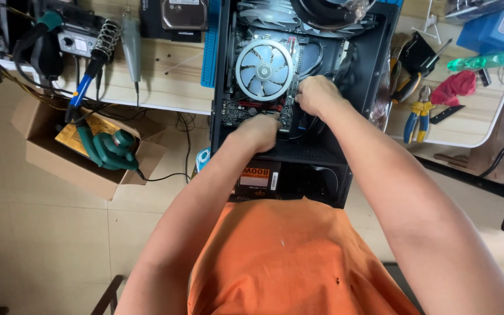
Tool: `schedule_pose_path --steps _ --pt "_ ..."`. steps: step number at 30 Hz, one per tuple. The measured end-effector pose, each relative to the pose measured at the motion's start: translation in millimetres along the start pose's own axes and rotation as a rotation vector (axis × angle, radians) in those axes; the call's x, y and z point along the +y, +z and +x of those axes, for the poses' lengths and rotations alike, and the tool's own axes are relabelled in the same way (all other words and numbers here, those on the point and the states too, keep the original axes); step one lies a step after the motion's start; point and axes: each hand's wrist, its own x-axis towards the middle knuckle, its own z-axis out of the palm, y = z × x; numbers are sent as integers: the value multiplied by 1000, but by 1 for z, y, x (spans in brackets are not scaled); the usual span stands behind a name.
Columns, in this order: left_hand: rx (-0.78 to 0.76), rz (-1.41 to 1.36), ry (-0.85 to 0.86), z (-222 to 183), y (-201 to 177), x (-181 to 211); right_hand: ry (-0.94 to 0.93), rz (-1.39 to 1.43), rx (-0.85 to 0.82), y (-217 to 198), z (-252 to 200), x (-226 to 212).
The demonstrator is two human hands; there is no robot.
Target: Repairing a computer by connecting internal cables and using a screwdriver to secure components
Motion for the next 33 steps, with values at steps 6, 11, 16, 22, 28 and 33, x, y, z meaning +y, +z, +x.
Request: schedule_pose_path --steps 6,11,16,22,28,33 --pt "114 87 19 -43 -24 16 -12 -544 -148 -14 19 0" --pt "-64 133 -241 -45 -30 6 -90 -600 -251 -38 5 -5" --pt "141 52 -112 -62 -18 -8 -207 -471 9 25 47 31" --pt "89 126 -24 -101 -40 10 -99 -247 -69 24 54 32" --pt "92 85 -114 -72 -21 -3 304 182 -494 -62 -26 -9" --pt "141 54 -178 -13 15 -32 69 206 -375 -72 -46 -5"
